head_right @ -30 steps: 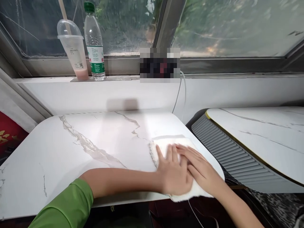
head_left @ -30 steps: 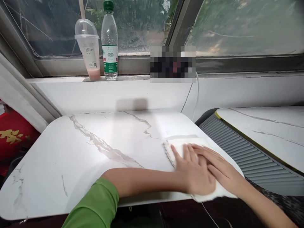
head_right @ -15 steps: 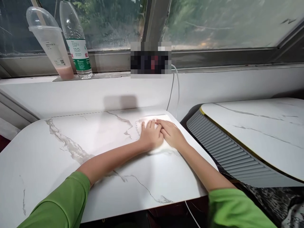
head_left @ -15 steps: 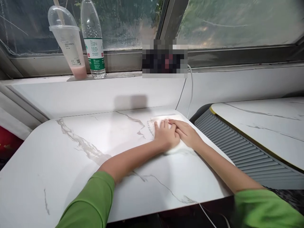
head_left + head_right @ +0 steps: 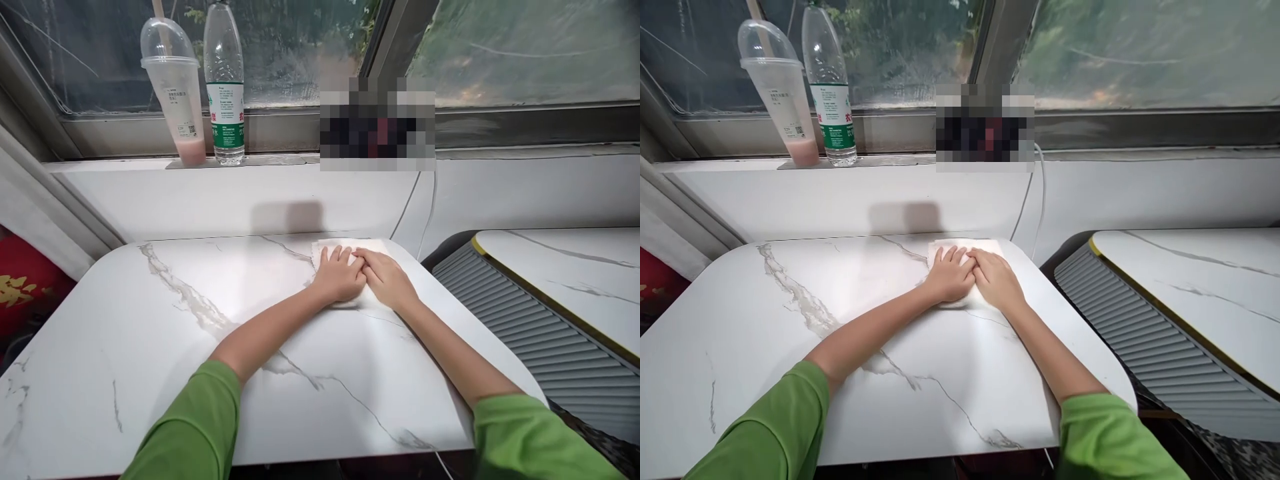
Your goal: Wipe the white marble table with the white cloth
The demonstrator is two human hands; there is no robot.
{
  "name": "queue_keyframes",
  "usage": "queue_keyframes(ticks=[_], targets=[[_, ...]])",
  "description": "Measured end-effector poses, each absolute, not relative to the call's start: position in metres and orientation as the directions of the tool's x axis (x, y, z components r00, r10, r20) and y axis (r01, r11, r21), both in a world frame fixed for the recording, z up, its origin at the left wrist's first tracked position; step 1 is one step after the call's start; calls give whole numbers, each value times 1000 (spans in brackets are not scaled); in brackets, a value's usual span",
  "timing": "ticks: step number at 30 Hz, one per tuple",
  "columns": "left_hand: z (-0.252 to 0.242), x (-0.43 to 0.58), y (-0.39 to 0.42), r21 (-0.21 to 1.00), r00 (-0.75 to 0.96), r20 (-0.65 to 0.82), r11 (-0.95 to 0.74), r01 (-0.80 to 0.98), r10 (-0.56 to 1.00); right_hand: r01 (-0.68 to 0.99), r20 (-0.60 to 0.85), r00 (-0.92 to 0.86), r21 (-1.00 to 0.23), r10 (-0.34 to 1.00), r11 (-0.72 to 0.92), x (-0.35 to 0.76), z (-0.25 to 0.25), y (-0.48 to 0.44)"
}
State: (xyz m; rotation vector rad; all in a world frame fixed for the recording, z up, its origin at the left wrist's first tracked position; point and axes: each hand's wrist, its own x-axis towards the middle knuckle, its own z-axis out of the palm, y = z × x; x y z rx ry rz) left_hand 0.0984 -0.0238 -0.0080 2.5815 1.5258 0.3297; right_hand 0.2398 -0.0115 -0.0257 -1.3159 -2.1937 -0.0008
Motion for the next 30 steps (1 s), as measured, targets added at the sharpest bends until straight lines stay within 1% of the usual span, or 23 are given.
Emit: queue_keyframes(ticks=[4, 7, 12, 15, 19, 25, 28, 30], targets=[[-2, 79, -69, 219, 560, 112, -570, 792, 821, 839, 488, -319, -254, 812, 482, 226, -26, -66], [5, 60, -119, 217, 619, 119, -628, 747, 777, 843, 492, -337, -223, 803, 490, 213, -27, -117], [17, 23, -200, 214, 622, 99, -627, 749, 776, 762, 498, -464, -198, 733, 617, 187, -24, -187], [18, 8, -214, 254, 615, 73, -611, 750, 785, 701, 488, -535, -199, 690, 684, 173, -21, -194], [9, -5, -177, 294, 529, 34, -514, 806, 848, 675, 470, -552, -232, 689, 700, 153, -16, -153], [-2, -39, -60, 221, 356, 93, -368, 903, 930, 710, 426, -501, -297, 754, 639, 97, -8, -37], [-1, -57, -21, 213, 325, 147, -351, 912, 934, 749, 416, -444, -314, 794, 583, 73, -6, 3], [0, -64, -12, 202, 329, 174, -360, 911, 928, 756, 428, -424, -318, 798, 572, 66, -8, 14]])
